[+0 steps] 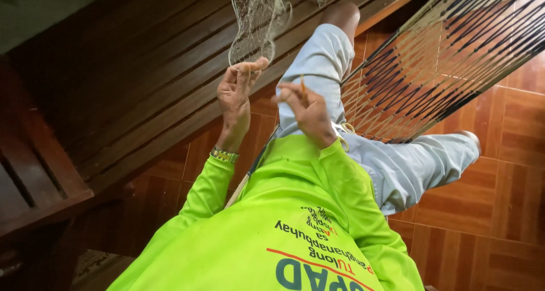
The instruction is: The person is sitting on the floor and using a wooden shuttle to weave or repair a fine mesh net, likely a fishing net or a large mesh bag.
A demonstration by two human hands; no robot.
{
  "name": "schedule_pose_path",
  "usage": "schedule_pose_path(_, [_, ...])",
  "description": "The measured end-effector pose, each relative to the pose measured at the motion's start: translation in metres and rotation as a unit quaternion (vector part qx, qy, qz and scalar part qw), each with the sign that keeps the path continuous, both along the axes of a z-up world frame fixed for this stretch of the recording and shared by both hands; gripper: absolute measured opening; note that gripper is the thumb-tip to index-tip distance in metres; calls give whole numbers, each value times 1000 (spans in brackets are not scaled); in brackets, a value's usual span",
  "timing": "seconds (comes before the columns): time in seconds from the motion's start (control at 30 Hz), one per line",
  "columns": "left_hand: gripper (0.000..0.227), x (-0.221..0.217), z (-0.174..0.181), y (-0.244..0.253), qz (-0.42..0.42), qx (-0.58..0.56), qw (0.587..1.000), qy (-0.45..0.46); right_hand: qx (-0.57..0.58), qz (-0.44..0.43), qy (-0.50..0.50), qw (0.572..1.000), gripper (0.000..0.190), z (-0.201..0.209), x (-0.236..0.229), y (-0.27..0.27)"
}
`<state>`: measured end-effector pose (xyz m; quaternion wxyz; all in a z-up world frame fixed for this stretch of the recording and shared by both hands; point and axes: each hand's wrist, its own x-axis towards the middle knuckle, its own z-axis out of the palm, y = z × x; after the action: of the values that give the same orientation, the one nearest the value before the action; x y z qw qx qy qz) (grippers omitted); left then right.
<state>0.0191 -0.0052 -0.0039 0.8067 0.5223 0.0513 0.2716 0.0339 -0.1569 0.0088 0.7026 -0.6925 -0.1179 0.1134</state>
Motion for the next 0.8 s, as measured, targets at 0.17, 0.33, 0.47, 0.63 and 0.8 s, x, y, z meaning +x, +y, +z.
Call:
schedule_pose_path(0.17, [33,1,2,1,-6,-19,1000,20,-48,98,25,994,18,-6,-8,-5])
schedule_pose_path(0.33, [34,2,7,-3,-13,-24,999,39,-87,78,-77,990,10,6,-14,3])
schedule_pose_path(0.47, [38,1,5,-2,-27,-72,995,62,-118,43,-135,983,9,1,-11,2])
schedule_pose_path(0.63, [37,3,5,1,-26,-122,988,92,-114,39,-204,972,8,-7,-16,-1])
schedule_pose_path(0.8, [33,5,2,8,-69,-181,975,111,-125,55,-223,965,10,-17,-12,-1])
